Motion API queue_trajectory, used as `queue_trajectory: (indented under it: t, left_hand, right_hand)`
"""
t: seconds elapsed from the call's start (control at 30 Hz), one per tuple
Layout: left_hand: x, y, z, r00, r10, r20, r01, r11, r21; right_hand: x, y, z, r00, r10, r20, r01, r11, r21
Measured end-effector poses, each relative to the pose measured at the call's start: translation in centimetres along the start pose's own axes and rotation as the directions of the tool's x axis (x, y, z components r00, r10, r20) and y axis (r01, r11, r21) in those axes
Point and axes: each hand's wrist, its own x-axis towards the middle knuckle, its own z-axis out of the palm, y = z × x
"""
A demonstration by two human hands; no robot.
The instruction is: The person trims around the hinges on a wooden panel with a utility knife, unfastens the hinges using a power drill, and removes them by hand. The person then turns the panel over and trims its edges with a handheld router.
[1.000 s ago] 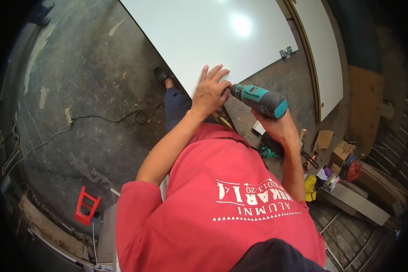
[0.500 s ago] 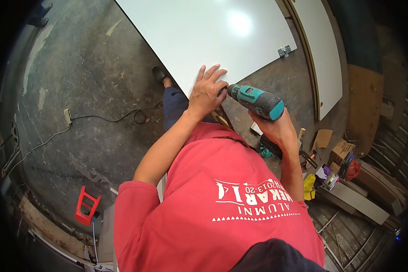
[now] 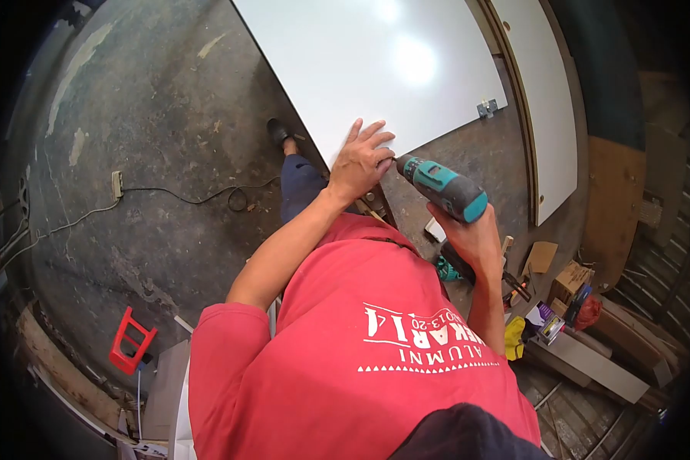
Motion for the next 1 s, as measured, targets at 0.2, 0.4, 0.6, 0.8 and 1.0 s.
queue_trajectory:
  t: [0.2, 0.4, 0.6, 0.8, 1.0]
  left_hand:
    - [-1.6, -0.2, -2.7, 0.900, -0.431, -0.066, 0.329, 0.771, -0.545]
    - [-4.8, -1.5, -6.5, 0.634, -0.763, 0.125, 0.412, 0.195, -0.890]
    - [-6.7, -0.6, -5.3, 0.719, -0.695, 0.005, 0.567, 0.583, -0.582]
    - [-7.7, -1.1, -4.6, 0.697, -0.717, -0.032, 0.589, 0.597, -0.544]
    - [-6.3, 0.4, -5.9, 0.898, -0.408, -0.164, 0.382, 0.909, -0.169]
  right_hand:
    - [-1.8, -0.7, 1.0, 0.973, -0.183, -0.143, 0.208, 0.959, 0.192]
    - [-1.0, 0.0, 2.5, 0.996, -0.076, 0.052, 0.066, 0.982, 0.179]
    - [-0.5, -0.2, 3.3, 0.985, -0.116, 0.126, 0.105, 0.991, 0.086]
    - [-0.4, -0.7, 3.7, 0.987, -0.117, 0.106, 0.109, 0.991, 0.075]
    - [0.0, -1.4, 3.5, 0.978, -0.098, 0.184, 0.120, 0.986, -0.113]
